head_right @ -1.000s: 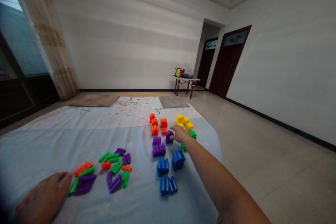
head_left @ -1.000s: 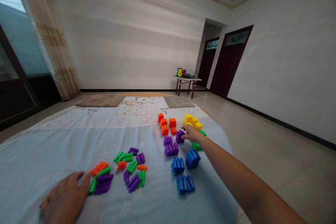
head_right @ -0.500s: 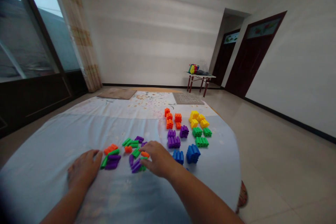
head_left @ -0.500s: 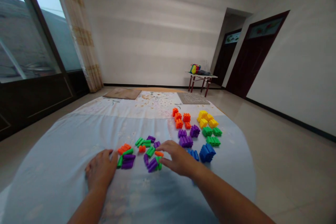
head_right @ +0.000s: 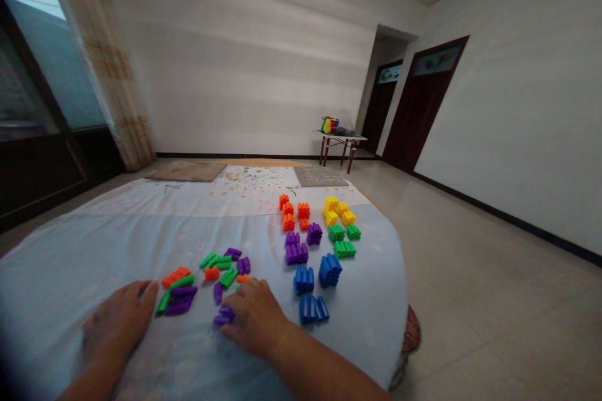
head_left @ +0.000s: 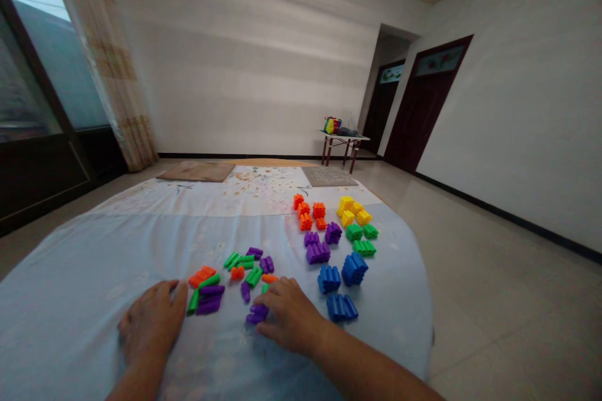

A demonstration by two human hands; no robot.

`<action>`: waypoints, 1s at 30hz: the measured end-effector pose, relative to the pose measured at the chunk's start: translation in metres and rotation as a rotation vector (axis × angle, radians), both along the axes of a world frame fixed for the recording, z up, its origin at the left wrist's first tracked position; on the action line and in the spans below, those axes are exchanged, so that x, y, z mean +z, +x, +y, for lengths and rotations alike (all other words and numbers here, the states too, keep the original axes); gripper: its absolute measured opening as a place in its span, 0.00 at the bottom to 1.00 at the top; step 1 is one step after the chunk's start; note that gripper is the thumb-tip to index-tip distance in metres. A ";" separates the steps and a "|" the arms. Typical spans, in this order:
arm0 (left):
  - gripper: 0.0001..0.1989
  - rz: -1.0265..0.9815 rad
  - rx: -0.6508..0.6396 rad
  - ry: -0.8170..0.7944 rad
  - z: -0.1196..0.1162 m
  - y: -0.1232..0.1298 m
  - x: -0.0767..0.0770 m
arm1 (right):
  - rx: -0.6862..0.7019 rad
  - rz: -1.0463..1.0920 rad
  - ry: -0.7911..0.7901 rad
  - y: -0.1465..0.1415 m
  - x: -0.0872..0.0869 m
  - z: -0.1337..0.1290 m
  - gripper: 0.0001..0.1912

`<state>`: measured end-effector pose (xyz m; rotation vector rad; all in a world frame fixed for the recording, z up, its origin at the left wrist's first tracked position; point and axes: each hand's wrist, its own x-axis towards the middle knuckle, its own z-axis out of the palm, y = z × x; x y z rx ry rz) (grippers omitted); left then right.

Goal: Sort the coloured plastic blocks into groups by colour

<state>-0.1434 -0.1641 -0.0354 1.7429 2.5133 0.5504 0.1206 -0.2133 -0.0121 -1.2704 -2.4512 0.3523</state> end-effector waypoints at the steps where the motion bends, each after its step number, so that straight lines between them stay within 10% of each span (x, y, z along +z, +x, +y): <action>1: 0.29 0.004 0.002 -0.004 0.001 -0.001 -0.001 | -0.005 -0.017 -0.019 0.000 -0.003 -0.002 0.22; 16: 0.30 -0.003 -0.002 -0.026 0.004 -0.004 -0.002 | 0.300 -0.118 0.023 0.003 0.003 0.011 0.19; 30: 0.28 -0.003 -0.012 -0.001 0.006 -0.004 -0.003 | 0.115 0.006 -0.009 0.033 0.033 0.019 0.28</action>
